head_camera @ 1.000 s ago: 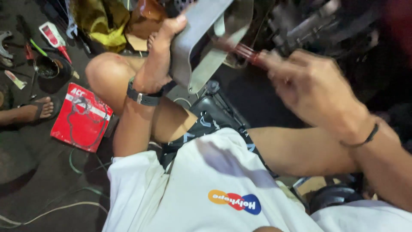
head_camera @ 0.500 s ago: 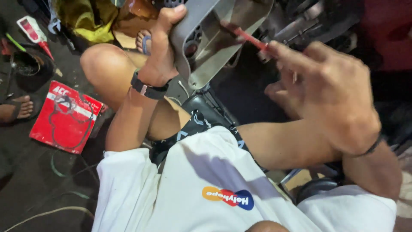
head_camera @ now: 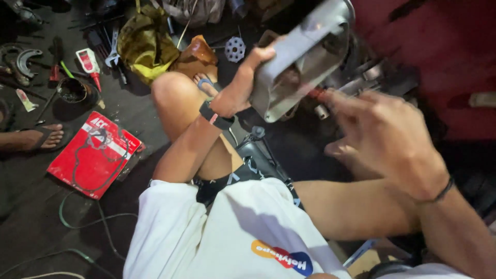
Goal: Cleaning the interior of a metal engine casing using a small scraping tool to remove debris.
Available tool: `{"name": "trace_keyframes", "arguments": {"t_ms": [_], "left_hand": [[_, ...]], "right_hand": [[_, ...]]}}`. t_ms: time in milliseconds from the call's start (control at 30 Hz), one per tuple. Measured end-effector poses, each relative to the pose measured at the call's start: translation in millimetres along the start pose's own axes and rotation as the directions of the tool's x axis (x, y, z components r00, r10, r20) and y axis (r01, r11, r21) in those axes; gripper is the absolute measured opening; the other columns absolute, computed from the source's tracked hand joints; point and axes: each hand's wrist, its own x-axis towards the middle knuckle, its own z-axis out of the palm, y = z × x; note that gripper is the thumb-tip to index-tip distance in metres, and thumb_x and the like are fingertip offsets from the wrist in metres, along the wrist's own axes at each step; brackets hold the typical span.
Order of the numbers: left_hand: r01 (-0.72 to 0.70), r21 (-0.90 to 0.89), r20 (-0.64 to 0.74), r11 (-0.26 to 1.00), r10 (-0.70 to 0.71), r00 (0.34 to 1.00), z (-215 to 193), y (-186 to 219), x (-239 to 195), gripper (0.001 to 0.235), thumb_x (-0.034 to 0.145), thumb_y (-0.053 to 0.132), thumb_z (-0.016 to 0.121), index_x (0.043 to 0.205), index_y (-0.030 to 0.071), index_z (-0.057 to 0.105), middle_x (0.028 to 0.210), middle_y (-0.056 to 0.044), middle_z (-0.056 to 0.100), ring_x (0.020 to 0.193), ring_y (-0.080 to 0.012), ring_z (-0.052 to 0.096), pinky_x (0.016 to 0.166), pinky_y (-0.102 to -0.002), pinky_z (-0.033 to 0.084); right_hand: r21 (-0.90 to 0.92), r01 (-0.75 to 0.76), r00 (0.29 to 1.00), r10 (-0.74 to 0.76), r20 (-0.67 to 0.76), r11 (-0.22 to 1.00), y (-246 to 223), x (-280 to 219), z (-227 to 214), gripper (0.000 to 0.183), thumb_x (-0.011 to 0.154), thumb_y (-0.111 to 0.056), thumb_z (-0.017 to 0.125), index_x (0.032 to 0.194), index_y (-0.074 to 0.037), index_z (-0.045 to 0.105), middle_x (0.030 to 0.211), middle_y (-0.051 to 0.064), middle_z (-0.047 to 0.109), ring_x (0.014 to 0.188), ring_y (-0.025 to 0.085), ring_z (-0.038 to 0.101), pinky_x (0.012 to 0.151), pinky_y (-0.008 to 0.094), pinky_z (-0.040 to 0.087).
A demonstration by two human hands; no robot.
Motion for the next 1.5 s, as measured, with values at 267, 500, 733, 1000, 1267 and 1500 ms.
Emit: {"name": "trace_keyframes", "arguments": {"t_ms": [267,500,733,1000,1267,1500], "left_hand": [[-0.127,-0.001,-0.003,0.992,0.127,0.992,-16,0,-9,0.067,0.095,0.034,0.05,0.155,0.008,0.037,0.136,-0.017,0.053,0.108,-0.0247,0.06,0.101,-0.039,0.045],[-0.169,0.174,0.035,0.97,0.166,0.986,-30,-2,-12,0.066,0.096,0.04,0.049,0.154,0.011,0.039,0.159,-0.013,0.034,0.137,-0.0311,0.037,0.113,-0.044,0.027],[-0.079,0.118,-0.082,0.99,0.089,0.993,-20,-1,-14,0.064,0.095,0.035,0.047,0.154,0.012,0.041,0.147,-0.012,0.047,0.121,-0.0232,0.048,0.093,-0.036,0.045],[-0.056,0.194,-0.111,0.979,0.079,0.991,-18,-3,-13,0.071,0.093,0.042,0.045,0.156,0.012,0.038,0.16,-0.013,0.037,0.134,-0.029,0.04,0.11,-0.038,0.03],[-0.144,0.22,-0.024,0.965,0.153,0.988,-22,-9,-8,0.064,0.097,0.037,0.044,0.154,0.009,0.039,0.158,-0.011,0.039,0.137,-0.0269,0.04,0.115,-0.038,0.027],[-0.069,0.063,-0.163,0.996,0.079,0.984,-22,-5,-1,0.07,0.093,0.037,0.049,0.157,0.011,0.04,0.153,-0.011,0.046,0.126,-0.025,0.047,0.108,-0.036,0.034]], "right_hand": [[-0.099,0.008,0.976,-0.029,-0.218,0.995,-15,17,-17,0.047,0.083,-0.012,0.069,0.129,-0.021,0.074,0.083,0.007,0.063,0.057,0.029,0.058,0.05,0.041,0.048],[0.044,0.0,0.997,0.003,-0.075,0.999,-28,21,-10,0.039,0.087,-0.016,0.067,0.124,-0.027,0.076,0.074,0.002,0.062,0.05,0.022,0.06,0.047,0.039,0.049],[0.505,-0.064,0.997,0.035,0.067,0.861,36,15,81,0.042,0.093,-0.013,0.054,0.135,-0.017,0.062,0.088,0.004,0.059,0.066,0.02,0.057,0.057,0.032,0.047],[0.024,0.121,0.971,-0.113,-0.21,0.992,-12,17,23,0.042,0.087,-0.011,0.067,0.127,-0.023,0.071,0.082,0.001,0.056,0.05,0.02,0.054,0.046,0.036,0.047],[0.039,0.053,0.989,-0.047,-0.142,0.998,-15,15,28,0.045,0.088,-0.016,0.066,0.132,-0.026,0.068,0.076,0.002,0.056,0.052,0.023,0.057,0.046,0.039,0.046],[-0.173,-0.068,0.95,0.011,-0.311,0.983,3,18,21,0.046,0.091,-0.019,0.067,0.135,-0.031,0.07,0.082,0.003,0.059,0.061,0.024,0.06,0.049,0.037,0.045]]}}
